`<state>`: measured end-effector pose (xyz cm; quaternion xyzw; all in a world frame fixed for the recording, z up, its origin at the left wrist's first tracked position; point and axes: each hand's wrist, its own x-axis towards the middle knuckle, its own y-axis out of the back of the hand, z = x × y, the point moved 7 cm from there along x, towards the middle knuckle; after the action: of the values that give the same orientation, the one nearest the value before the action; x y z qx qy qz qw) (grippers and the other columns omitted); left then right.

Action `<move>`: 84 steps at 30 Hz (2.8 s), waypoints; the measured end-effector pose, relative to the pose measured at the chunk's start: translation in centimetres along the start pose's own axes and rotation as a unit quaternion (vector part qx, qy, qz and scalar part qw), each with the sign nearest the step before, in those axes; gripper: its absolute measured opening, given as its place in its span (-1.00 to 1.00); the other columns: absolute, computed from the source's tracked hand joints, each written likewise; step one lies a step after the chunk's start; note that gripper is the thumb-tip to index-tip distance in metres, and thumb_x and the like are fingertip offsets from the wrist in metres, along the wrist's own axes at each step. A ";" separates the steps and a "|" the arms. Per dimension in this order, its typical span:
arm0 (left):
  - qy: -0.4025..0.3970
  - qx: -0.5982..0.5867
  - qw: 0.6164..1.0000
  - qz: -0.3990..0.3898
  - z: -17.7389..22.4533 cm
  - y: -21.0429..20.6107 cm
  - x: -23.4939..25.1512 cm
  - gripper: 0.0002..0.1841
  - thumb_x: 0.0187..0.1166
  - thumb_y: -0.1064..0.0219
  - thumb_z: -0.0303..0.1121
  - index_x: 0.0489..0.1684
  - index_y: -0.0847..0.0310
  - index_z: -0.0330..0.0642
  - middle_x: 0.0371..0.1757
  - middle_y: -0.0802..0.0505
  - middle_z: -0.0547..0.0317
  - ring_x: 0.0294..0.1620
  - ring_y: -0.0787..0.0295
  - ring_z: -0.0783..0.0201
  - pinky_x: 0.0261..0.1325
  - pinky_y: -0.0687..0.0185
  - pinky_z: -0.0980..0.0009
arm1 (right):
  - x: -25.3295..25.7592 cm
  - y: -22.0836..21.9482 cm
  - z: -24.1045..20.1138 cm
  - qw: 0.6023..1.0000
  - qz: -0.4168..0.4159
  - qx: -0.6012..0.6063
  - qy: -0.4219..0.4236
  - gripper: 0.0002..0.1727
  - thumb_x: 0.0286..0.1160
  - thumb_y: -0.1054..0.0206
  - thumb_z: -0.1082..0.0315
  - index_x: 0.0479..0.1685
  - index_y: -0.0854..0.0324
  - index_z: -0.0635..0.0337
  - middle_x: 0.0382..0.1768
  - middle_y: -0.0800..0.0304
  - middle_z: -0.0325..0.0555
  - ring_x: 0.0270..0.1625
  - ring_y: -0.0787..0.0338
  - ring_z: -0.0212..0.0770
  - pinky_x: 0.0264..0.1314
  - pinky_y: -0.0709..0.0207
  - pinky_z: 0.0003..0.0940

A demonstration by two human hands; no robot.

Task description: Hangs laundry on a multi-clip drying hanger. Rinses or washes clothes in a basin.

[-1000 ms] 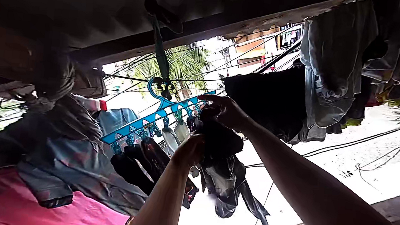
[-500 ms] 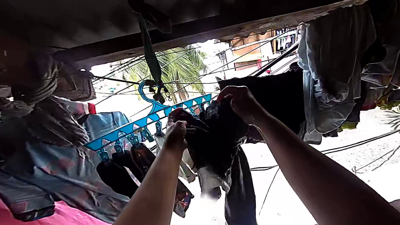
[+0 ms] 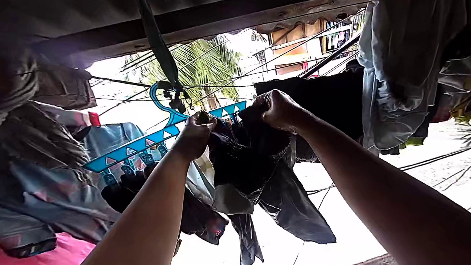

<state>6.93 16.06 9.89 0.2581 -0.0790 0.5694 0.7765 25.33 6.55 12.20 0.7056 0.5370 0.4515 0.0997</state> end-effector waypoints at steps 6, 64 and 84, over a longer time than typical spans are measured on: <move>0.044 -0.123 0.986 0.099 0.6 0.0 0.1 -0.66 0.68 0.04 -0.67 0.32 -0.38 -0.16 -0.11 -0.66 0.17 -0.23 -0.70 0.41 -0.16 -0.70 0.42 | 0.4 1.5 -1.6 0.996 0.075 -0.048 -0.012 -0.70 0.39 -0.38 0.51 0.11 -0.76 0.29 -0.01 -0.82 0.20 0.13 -0.79 0.14 0.17 -0.59 0.19; 0.022 -0.166 0.986 0.024 2.3 -0.4 1.8 -0.85 0.81 -0.09 -0.33 0.07 -0.55 -0.12 -0.19 -0.72 0.29 -0.19 -0.68 0.47 -0.04 -0.66 0.47 | 6.3 -1.3 -7.7 0.986 0.045 -0.157 0.029 -0.75 0.38 -0.44 0.39 -0.06 -0.64 0.36 0.02 -0.74 0.18 0.17 -0.75 0.10 0.13 -0.58 0.08; 0.116 0.013 0.992 0.038 -5.2 -1.0 -7.0 -0.22 0.58 -0.39 -0.34 0.81 -0.05 0.00 0.68 -0.45 0.02 0.61 -0.43 0.07 0.42 -0.49 -0.08 | -3.0 -7.5 -4.0 0.988 0.055 -0.131 0.054 -0.12 0.49 -0.46 0.20 0.84 -0.16 0.19 0.57 -0.46 0.26 0.61 -0.48 0.14 0.58 -0.39 -0.06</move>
<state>4.58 12.53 2.23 0.1978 0.0092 0.6255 0.7547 17.34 5.62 8.17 0.6897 0.4379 0.5600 0.1375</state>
